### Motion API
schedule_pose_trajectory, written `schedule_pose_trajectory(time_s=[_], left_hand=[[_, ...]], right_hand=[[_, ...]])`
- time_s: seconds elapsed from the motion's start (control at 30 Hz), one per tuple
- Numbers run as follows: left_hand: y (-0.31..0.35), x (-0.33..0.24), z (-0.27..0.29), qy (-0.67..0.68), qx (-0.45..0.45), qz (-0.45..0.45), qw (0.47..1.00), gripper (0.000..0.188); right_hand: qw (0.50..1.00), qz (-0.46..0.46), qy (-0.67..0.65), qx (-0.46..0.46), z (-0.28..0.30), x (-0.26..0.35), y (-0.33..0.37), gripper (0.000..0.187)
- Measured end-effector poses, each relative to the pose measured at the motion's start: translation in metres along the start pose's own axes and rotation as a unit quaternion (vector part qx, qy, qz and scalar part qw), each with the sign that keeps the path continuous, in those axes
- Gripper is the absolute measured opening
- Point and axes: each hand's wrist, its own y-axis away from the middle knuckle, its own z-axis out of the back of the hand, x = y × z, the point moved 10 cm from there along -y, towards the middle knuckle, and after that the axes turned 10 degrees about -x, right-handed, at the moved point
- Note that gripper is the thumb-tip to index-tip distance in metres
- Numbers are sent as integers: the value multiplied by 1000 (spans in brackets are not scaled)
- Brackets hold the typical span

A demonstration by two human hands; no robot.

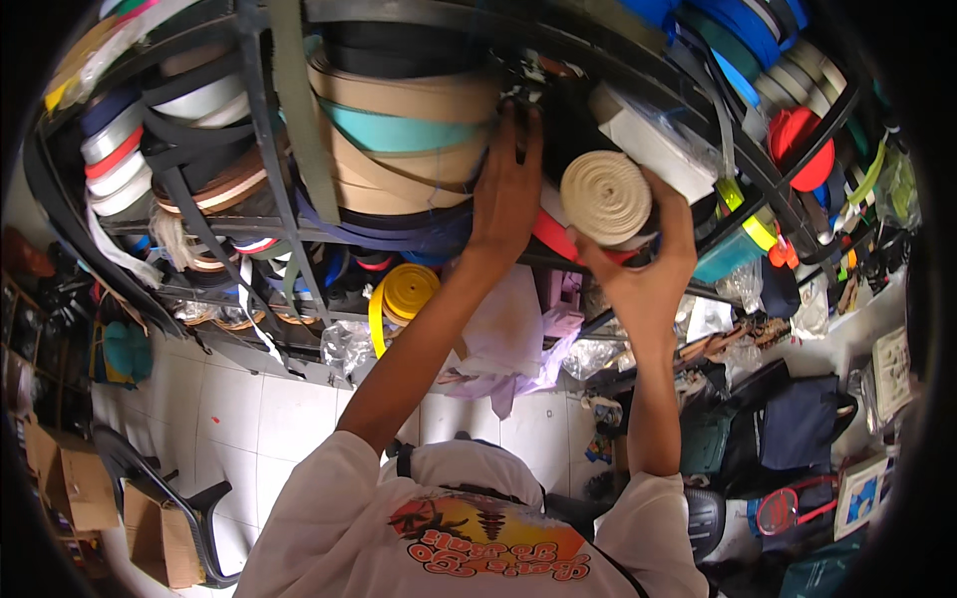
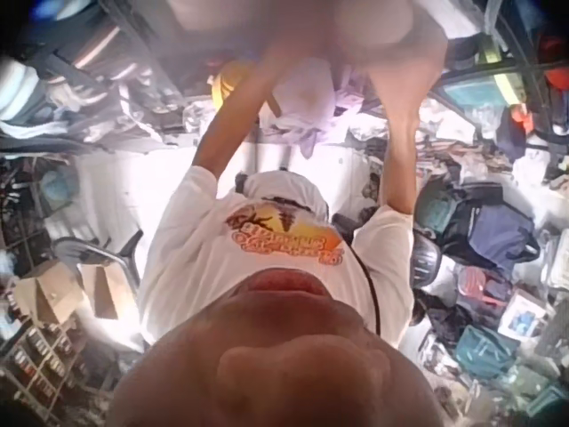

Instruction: The person takes rolls of fabric and webbing from boxes and places them onto shelves in a workshop environment.

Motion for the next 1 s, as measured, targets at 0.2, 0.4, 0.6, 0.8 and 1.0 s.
schedule_pose_trajectory(time_s=[0.2,0.4,0.6,0.8,1.0], left_hand=[[-4,-14,13,-162,-19,-41,986,60],[0,-8,12,-167,-10,-42,985,61],[6,7,19,-73,-7,0,997,60],[5,6,31,-56,-15,0,998,57],[9,12,29,-40,1,21,999,60]], right_hand=[[984,-107,-11,-143,42,-40,-1,72],[989,-50,-55,-129,30,-24,1,73],[994,97,27,-50,-20,30,-17,72],[975,181,127,20,-64,43,-50,70],[966,194,162,54,-85,50,-44,66]])
